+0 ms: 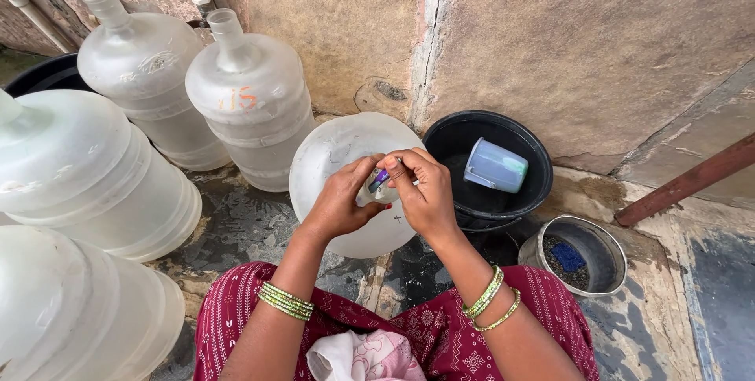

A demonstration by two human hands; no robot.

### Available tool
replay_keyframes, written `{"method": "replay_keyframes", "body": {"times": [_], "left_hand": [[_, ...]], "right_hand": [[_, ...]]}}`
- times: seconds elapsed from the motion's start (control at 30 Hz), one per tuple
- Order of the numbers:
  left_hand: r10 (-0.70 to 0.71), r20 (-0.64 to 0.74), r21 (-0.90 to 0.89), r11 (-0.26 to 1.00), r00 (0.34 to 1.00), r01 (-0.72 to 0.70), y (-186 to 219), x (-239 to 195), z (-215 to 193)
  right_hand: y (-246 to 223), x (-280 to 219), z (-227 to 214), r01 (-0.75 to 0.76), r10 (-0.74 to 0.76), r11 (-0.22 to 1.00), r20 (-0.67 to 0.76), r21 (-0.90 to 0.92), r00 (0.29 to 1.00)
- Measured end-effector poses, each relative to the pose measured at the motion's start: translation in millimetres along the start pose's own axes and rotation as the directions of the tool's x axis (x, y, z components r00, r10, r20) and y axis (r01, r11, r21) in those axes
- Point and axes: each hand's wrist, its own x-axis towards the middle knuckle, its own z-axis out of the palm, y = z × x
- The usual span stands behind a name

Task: The person scoops small stones into a large plastic jug, shakes it to clean the interior, and then empties the stones back into a container. They then use a toothbrush to scrub the interior rim of the jug's opening and repeat the process on another jug.

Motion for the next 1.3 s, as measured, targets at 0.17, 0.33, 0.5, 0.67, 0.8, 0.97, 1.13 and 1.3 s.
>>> {"method": "replay_keyframes", "body": {"times": [0.17, 0.33, 0.5, 0.67, 0.8, 0.97, 1.13, 1.3], "left_hand": [[0.016, -0.144, -0.061, 0.998, 0.990, -0.025, 0.3, 1.7, 9.9], [-0.041, -0.323, -0.089, 0.996, 0.945, 0.013, 2.4, 4.2, 19.6], [-0.127, -0.396, -0.104, 0.990, 0.909, 0.094, 4.6, 3.1, 21.9], [-0.145, -0.342, -0.104, 0.988, 0.929, 0.115, 10.7, 3.4, 10.2], [-0.052, -0.248, -0.171, 0.985, 0.967, 0.009, 14.1, 1.1, -8.4], [-0.024, -0.122, -0.377, 0.926, 0.992, -0.024, 8.4, 1.5, -16.4], [-0.068, 0.018, -0.480, 0.875, 0.998, 0.068, -7.8, 3.1, -10.8], [-0.174, 0.045, -0.485, 0.857, 0.984, 0.174, -14.4, 3.5, -5.1]], "right_hand": [[-2.4, -1.9, -2.5, 0.054, -0.052, 0.997, 0.029, -0.050, 0.998], [-2.7, 0.4, -7.0, 0.082, -0.080, 0.995, 0.033, -0.059, 0.996], [1.4, 0.3, -8.5, 0.063, -0.063, 0.998, 0.019, -0.017, 0.998], [2.0, 2.0, -7.3, 0.009, -0.009, 0.999, 0.002, 0.035, 1.000], [1.0, 2.0, -6.5, -0.046, 0.044, 0.996, 0.032, 0.072, 0.999], [-3.0, -4.3, 1.6, 0.034, -0.035, 0.999, 0.089, 0.015, 0.995], [-13.0, -4.6, -4.0, -0.055, 0.051, 0.995, 0.051, 0.079, 0.997], [-21.5, -7.0, -22.7, 0.063, -0.019, 0.962, -0.164, 0.266, 0.986]]}}
